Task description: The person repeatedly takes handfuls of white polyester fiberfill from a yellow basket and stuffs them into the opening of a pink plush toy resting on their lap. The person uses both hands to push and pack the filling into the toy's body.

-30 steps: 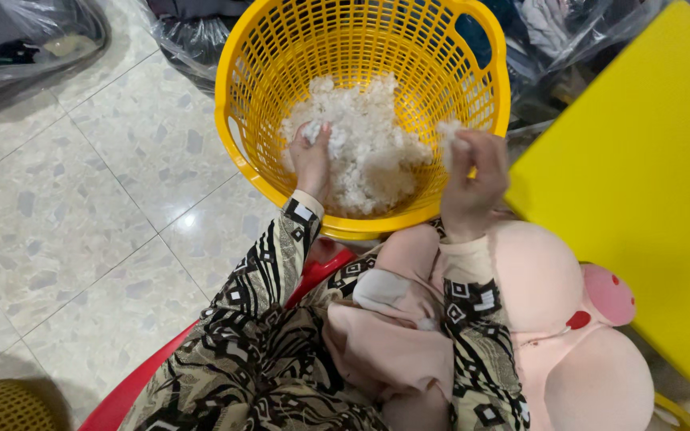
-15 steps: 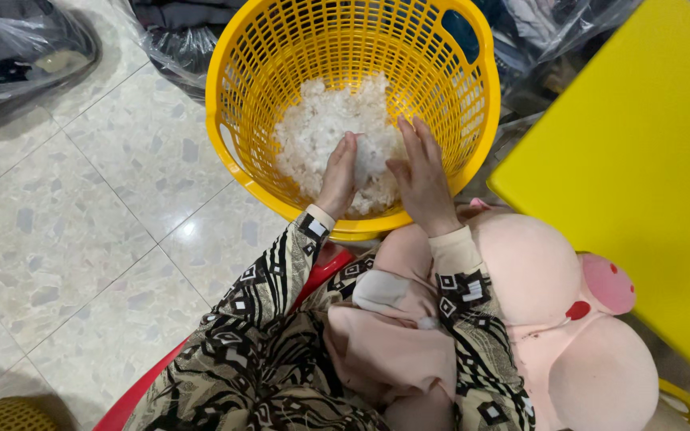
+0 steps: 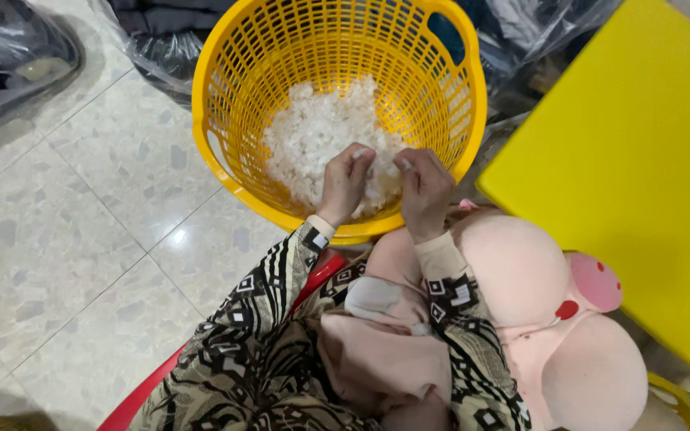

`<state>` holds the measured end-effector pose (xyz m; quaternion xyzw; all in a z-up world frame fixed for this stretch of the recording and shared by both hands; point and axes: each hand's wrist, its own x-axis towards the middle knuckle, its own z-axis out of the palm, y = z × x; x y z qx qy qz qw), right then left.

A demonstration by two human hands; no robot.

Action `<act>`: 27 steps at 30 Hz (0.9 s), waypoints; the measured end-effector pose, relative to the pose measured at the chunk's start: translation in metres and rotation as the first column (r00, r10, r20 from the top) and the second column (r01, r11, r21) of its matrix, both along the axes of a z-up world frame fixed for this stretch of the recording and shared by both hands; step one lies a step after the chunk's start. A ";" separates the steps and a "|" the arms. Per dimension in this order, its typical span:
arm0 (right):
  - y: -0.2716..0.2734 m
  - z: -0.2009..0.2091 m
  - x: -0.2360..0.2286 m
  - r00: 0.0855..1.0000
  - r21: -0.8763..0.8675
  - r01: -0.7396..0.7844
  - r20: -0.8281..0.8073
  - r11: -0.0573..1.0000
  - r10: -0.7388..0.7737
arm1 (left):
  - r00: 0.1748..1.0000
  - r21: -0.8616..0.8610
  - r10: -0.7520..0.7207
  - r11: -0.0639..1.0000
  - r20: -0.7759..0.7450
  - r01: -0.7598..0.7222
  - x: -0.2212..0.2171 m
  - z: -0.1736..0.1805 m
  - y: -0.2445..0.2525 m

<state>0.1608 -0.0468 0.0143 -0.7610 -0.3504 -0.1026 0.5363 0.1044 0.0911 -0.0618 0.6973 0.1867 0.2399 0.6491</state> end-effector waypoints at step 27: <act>0.004 -0.097 0.023 0.965 -0.341 -0.105 -0.263 0.934 0.013 | 0.997 -0.198 0.052 0.979 0.049 -0.041 0.016 -0.052 -0.020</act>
